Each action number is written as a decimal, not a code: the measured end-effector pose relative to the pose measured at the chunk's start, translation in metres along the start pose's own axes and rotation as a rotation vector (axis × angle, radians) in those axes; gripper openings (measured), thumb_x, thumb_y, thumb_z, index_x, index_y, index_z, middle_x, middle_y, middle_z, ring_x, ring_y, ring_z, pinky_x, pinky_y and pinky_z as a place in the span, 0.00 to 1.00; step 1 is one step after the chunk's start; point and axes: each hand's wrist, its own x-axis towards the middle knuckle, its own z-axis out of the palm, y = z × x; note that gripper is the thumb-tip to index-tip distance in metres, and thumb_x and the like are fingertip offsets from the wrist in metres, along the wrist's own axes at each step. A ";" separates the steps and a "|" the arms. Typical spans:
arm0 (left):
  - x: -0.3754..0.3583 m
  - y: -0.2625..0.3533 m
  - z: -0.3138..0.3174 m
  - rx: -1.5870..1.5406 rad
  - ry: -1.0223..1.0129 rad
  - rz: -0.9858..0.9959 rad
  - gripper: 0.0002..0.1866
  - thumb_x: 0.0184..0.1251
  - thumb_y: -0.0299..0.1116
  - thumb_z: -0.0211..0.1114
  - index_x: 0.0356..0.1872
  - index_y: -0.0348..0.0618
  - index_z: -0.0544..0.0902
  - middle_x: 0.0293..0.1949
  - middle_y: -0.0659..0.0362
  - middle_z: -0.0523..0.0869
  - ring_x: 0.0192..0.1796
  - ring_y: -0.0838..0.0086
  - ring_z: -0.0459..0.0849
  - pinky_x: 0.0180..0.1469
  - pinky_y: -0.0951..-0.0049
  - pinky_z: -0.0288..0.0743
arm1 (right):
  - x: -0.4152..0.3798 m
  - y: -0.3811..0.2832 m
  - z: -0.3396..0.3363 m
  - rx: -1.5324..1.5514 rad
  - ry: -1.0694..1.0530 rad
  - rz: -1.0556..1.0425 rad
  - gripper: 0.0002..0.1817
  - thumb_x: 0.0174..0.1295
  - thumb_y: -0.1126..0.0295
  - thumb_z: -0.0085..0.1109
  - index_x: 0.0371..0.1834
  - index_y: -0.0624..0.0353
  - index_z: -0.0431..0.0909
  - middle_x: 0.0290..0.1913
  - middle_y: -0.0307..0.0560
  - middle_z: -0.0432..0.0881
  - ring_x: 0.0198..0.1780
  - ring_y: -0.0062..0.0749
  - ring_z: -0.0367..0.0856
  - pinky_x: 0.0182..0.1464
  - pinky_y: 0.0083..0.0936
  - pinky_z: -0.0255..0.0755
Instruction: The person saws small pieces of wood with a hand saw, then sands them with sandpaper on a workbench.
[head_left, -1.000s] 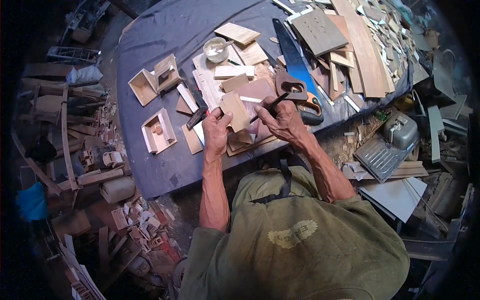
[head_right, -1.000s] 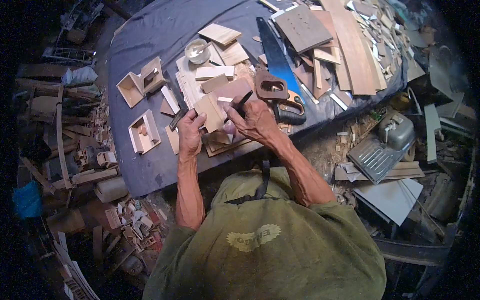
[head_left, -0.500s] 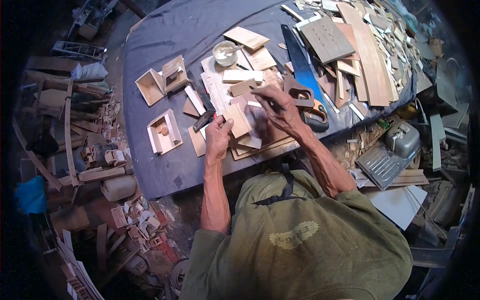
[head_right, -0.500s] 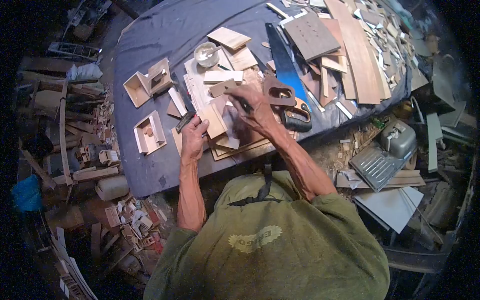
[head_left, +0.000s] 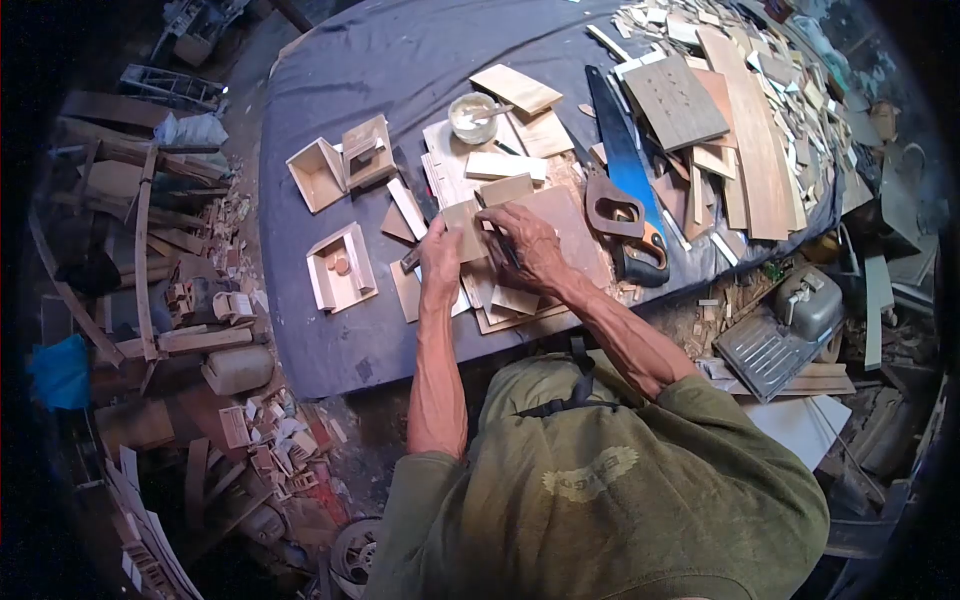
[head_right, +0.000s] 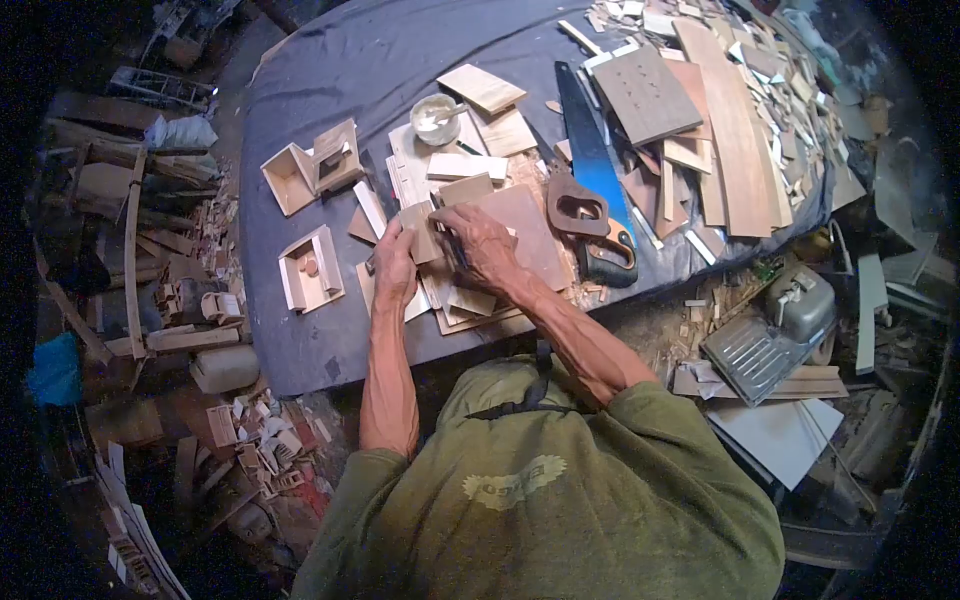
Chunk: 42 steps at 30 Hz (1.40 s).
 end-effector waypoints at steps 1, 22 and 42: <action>-0.001 -0.001 0.003 0.054 0.018 0.007 0.19 0.70 0.25 0.62 0.61 0.33 0.77 0.47 0.54 0.88 0.43 0.73 0.87 0.48 0.73 0.82 | 0.000 0.001 -0.001 0.005 0.001 -0.010 0.15 0.64 0.73 0.62 0.54 0.57 0.81 0.48 0.54 0.84 0.50 0.52 0.83 0.52 0.40 0.78; -0.017 0.029 0.009 1.002 0.307 0.137 0.27 0.59 0.33 0.71 0.57 0.30 0.76 0.51 0.33 0.83 0.55 0.41 0.83 0.59 0.51 0.76 | 0.002 0.024 -0.023 -0.171 0.008 -0.016 0.26 0.58 0.67 0.68 0.62 0.47 0.79 0.52 0.47 0.81 0.55 0.48 0.78 0.55 0.39 0.77; 0.096 0.041 0.021 1.152 0.445 -0.058 0.32 0.61 0.40 0.73 0.61 0.31 0.73 0.48 0.31 0.85 0.53 0.39 0.85 0.56 0.46 0.79 | 0.078 0.042 0.014 -0.333 -0.044 0.060 0.26 0.57 0.73 0.58 0.62 0.56 0.76 0.51 0.50 0.80 0.56 0.48 0.76 0.53 0.39 0.76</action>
